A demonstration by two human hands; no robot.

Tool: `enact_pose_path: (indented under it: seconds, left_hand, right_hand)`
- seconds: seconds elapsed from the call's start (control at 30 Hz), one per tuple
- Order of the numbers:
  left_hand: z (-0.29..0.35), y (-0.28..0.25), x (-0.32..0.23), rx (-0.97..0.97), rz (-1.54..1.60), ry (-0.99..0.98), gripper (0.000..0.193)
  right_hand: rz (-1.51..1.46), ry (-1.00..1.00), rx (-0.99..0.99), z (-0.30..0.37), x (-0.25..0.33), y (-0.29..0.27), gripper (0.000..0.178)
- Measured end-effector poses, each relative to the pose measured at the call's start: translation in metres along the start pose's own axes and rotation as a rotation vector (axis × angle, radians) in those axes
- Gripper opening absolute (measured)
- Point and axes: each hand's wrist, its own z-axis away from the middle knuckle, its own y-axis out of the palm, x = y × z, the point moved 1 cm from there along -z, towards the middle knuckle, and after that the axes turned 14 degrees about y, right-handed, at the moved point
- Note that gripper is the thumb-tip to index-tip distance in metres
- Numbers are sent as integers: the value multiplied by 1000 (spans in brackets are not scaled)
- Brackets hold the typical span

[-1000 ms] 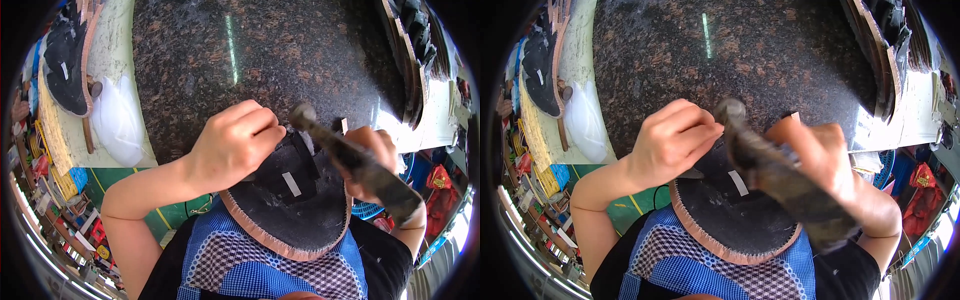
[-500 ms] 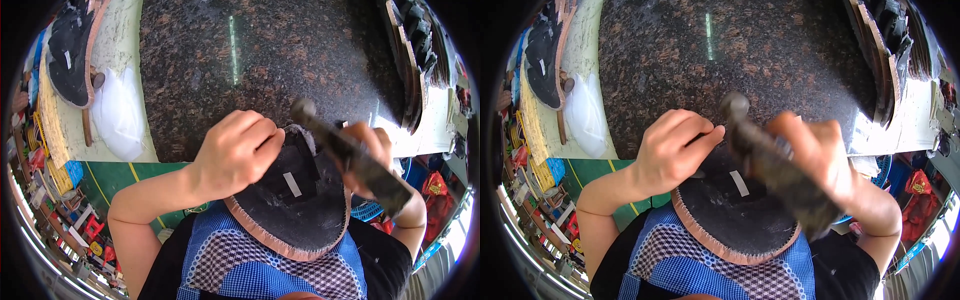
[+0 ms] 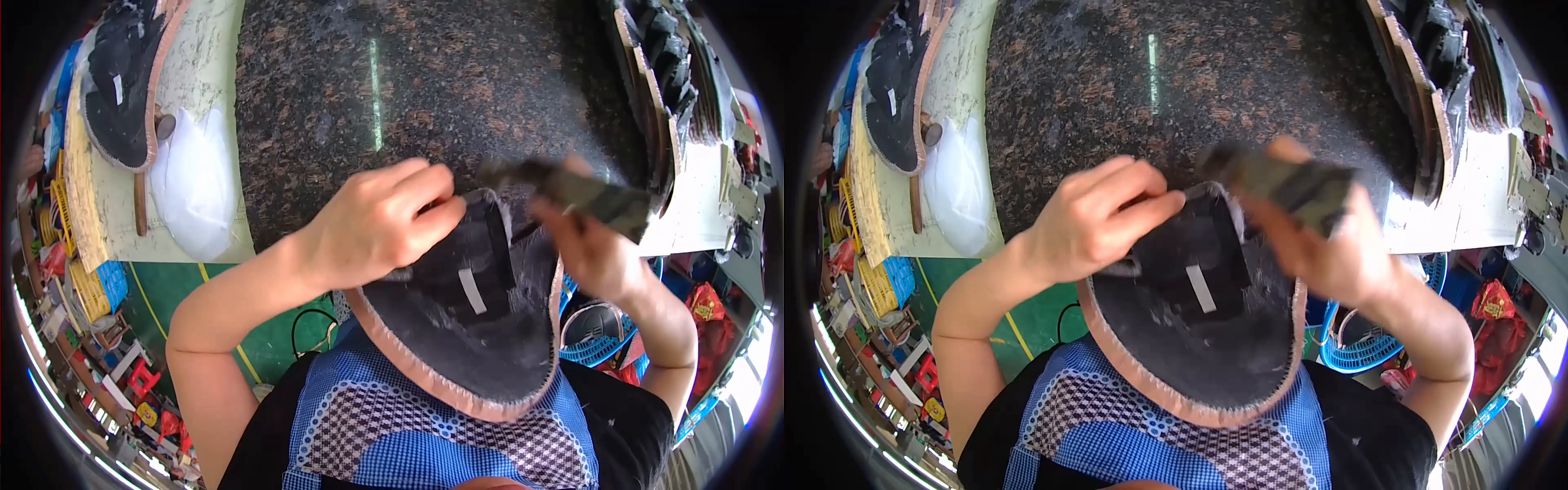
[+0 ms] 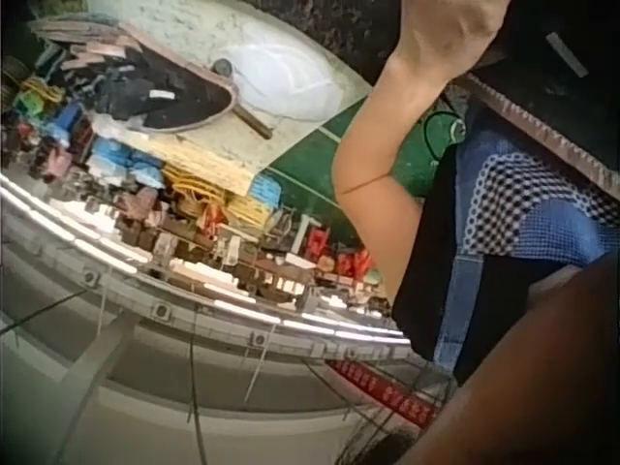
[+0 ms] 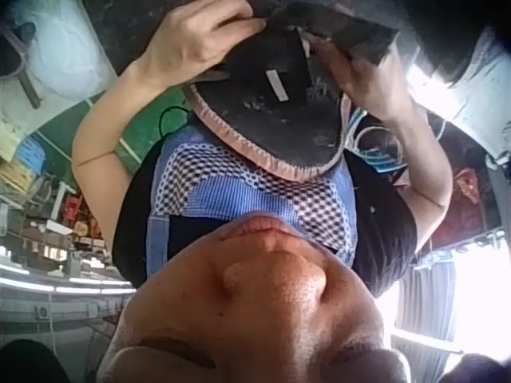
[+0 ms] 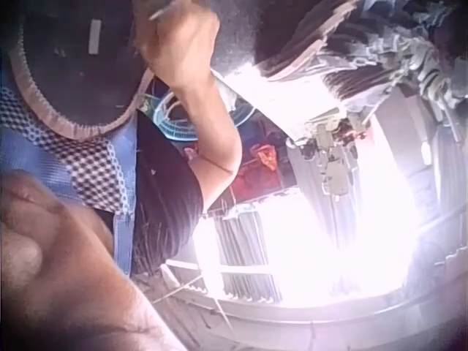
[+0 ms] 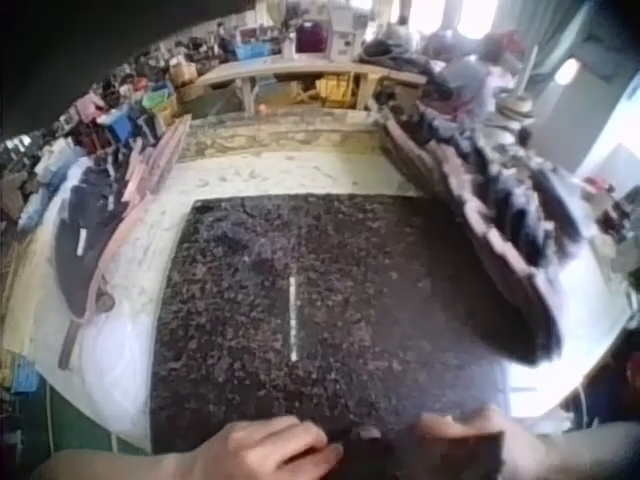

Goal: Hammering the edges of shoe upper components on a workbench to flatten seams during assembly.

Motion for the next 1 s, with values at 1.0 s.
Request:
enact_pose_path:
  seconds: [1.0]
  left_hand:
    - [24,-13,14,15,-87,212,15]
  right_hand:
    - [314,-157,100,-26,20,6,20]
